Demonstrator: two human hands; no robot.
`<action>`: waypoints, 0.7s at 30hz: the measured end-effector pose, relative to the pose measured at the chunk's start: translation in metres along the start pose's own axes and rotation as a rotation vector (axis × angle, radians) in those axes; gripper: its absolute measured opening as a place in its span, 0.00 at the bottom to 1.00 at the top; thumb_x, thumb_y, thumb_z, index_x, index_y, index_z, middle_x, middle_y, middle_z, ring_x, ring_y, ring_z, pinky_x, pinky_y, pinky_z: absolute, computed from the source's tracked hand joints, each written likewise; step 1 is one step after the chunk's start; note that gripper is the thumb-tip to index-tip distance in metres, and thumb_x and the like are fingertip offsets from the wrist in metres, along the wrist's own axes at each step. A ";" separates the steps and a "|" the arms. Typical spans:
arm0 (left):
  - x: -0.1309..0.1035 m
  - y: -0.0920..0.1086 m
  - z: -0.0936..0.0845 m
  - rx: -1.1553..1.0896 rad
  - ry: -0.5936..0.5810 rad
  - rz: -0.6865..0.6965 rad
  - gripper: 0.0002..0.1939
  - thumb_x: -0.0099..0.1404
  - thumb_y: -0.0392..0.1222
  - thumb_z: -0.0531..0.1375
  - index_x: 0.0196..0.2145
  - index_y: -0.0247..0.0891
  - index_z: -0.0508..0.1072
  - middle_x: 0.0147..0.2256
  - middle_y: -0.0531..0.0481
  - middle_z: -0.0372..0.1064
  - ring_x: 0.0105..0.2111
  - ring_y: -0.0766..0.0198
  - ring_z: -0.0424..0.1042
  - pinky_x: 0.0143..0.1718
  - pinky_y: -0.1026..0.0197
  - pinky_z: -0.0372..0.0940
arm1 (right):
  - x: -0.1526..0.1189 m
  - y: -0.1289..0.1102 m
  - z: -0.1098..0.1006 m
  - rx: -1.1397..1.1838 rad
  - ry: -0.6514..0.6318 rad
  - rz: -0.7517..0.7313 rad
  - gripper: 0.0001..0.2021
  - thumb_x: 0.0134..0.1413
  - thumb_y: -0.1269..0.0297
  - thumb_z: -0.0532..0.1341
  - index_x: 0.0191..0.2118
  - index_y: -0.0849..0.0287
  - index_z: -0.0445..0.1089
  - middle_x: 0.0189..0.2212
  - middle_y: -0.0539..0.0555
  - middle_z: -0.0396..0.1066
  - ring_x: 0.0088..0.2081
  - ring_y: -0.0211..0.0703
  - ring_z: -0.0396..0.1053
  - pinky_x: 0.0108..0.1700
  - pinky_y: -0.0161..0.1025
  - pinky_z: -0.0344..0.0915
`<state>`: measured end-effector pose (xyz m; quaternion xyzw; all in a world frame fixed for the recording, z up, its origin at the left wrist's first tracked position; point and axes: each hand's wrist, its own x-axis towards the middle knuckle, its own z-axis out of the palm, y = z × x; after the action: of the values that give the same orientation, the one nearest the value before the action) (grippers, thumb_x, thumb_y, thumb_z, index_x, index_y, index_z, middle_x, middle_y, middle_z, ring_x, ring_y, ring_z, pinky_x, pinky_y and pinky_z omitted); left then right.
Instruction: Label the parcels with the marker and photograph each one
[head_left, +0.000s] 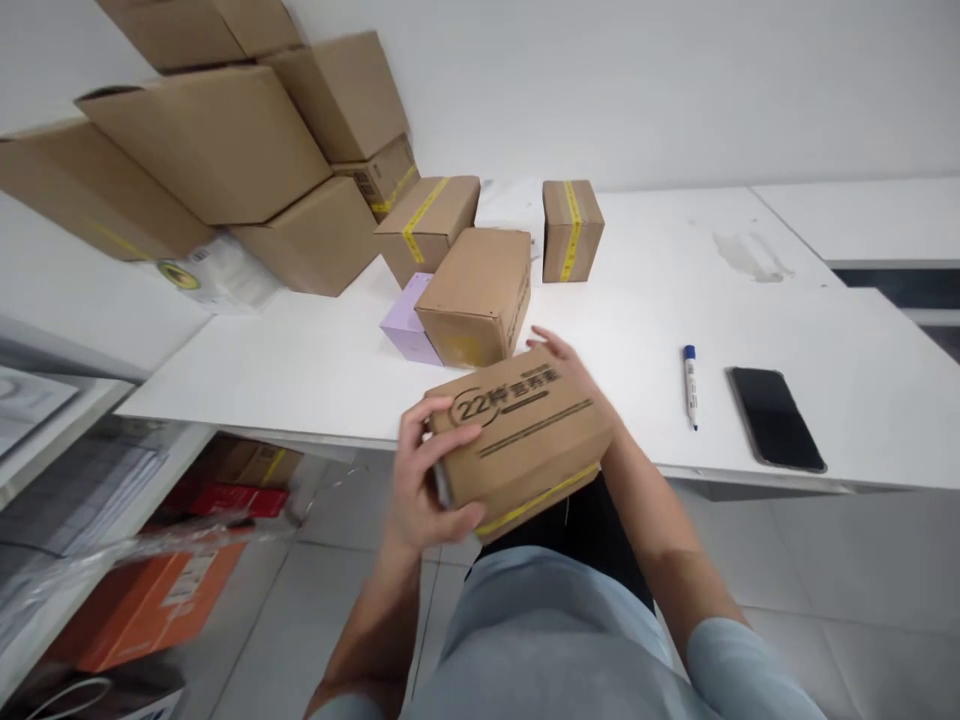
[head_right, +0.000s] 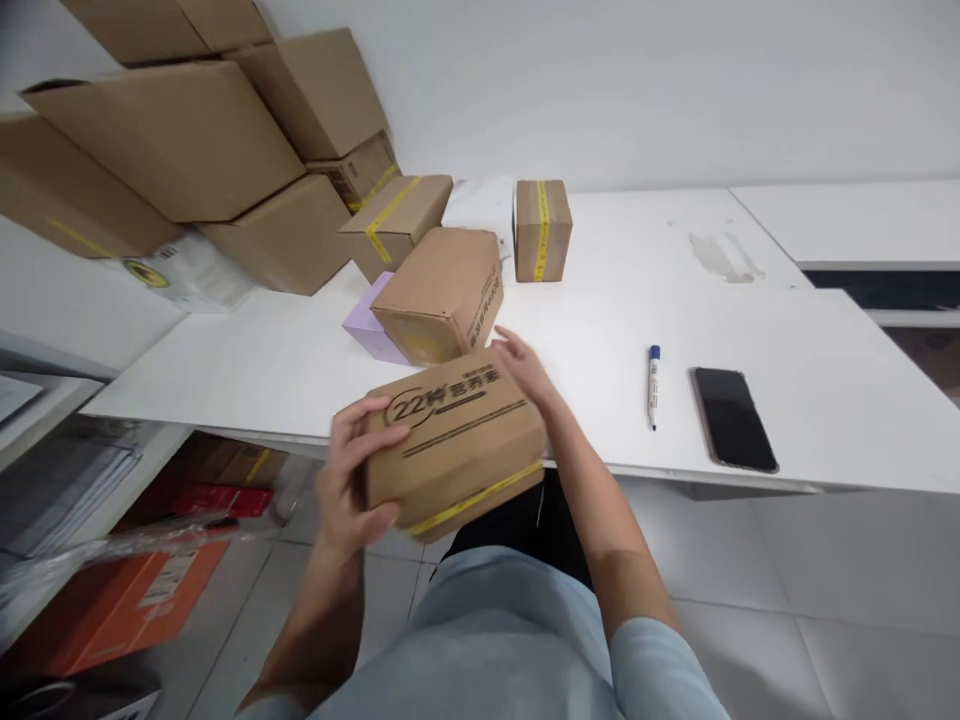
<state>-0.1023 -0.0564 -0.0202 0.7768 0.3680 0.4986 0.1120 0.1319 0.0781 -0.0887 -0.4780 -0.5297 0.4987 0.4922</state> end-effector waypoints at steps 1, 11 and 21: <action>0.006 -0.002 0.016 0.004 0.009 0.050 0.28 0.60 0.67 0.58 0.49 0.48 0.74 0.55 0.43 0.61 0.56 0.47 0.66 0.58 0.38 0.64 | -0.008 -0.001 -0.013 0.057 0.055 0.019 0.33 0.55 0.41 0.60 0.62 0.51 0.65 0.53 0.58 0.74 0.48 0.48 0.76 0.49 0.49 0.74; 0.027 -0.049 0.126 -0.095 -0.005 0.146 0.48 0.56 0.73 0.59 0.67 0.51 0.51 0.66 0.41 0.46 0.67 0.40 0.50 0.67 0.36 0.51 | -0.114 0.010 -0.111 0.257 0.637 -0.043 0.19 0.53 0.42 0.65 0.41 0.51 0.74 0.36 0.50 0.78 0.34 0.37 0.74 0.39 0.38 0.71; -0.031 -0.072 0.125 -0.414 -0.306 -0.320 0.54 0.57 0.69 0.63 0.71 0.49 0.42 0.69 0.36 0.49 0.68 0.43 0.54 0.66 0.37 0.57 | -0.146 0.013 -0.108 -0.234 0.248 -0.056 0.25 0.66 0.42 0.50 0.52 0.53 0.74 0.52 0.54 0.75 0.58 0.51 0.69 0.63 0.51 0.62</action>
<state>-0.0354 -0.0034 -0.1402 0.7356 0.3551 0.4162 0.3994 0.2484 -0.0606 -0.1067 -0.5751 -0.5322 0.3569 0.5086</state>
